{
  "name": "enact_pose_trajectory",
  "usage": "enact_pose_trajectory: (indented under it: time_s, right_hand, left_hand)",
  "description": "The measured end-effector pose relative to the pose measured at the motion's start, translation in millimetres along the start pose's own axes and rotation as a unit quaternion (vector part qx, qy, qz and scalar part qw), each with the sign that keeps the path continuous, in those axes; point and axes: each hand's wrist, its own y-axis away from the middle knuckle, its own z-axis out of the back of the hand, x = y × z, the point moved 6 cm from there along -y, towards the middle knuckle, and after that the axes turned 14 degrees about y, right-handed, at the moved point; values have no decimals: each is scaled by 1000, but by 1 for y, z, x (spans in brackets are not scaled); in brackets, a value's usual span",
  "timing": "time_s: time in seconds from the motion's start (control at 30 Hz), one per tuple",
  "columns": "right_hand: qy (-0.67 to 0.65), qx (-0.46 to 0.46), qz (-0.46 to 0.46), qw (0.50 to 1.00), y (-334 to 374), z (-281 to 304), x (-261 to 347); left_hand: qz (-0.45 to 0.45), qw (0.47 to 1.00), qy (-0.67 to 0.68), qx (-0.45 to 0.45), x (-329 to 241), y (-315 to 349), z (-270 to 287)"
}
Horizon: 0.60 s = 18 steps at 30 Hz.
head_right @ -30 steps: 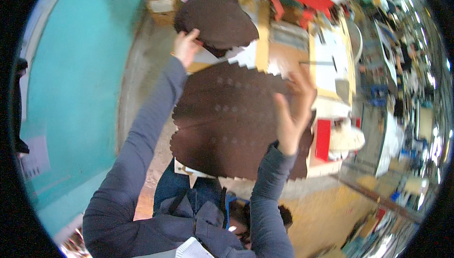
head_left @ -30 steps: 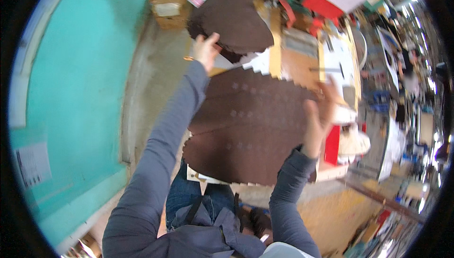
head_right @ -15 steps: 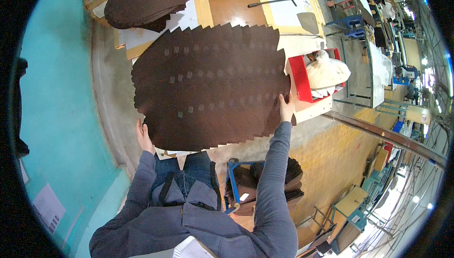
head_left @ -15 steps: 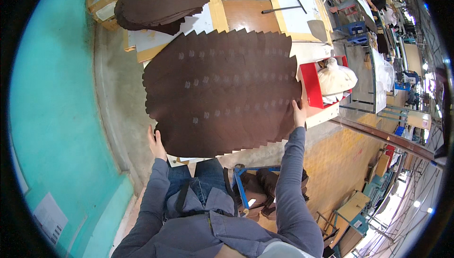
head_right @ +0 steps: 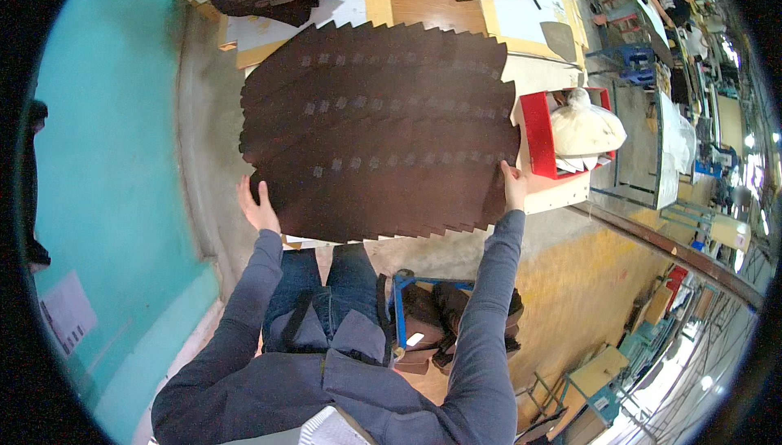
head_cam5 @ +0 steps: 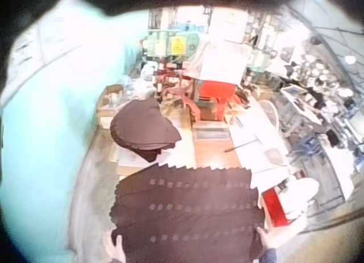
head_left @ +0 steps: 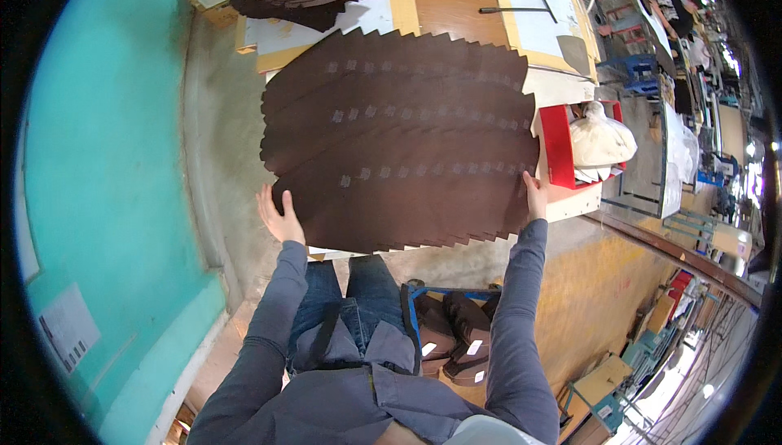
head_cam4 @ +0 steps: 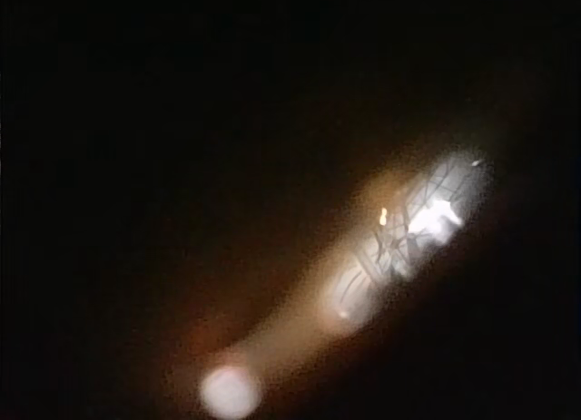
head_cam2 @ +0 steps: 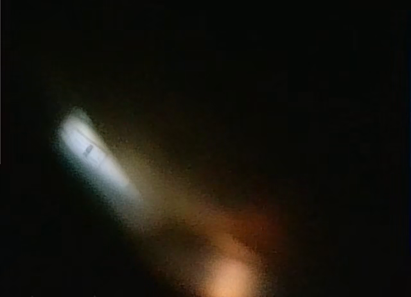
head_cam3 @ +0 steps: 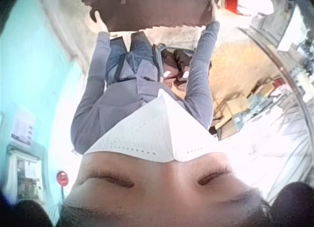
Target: The person stacks brown leather pieces on a workbench, then walks to a nearby table to pick up a white sheet and a plastic bag. They return to the workbench, pick up the leather stack, and secure it with a yellow rubber band.
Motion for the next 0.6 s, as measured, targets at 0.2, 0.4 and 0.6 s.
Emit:
enact_pose_trajectory:
  time_s: [0.2,0.4,0.6]
  right_hand:
    - [90,-11,-42,995,-3,-2,-6]
    - [-115,65,72,989,8,13,15]
    - [-276,248,-13,928,58,38,41]
  left_hand:
    - [5,989,-145,13,6,12,-7]
    - [39,997,-62,-1,17,11,-10]
    - [16,999,-10,36,-27,48,-44]
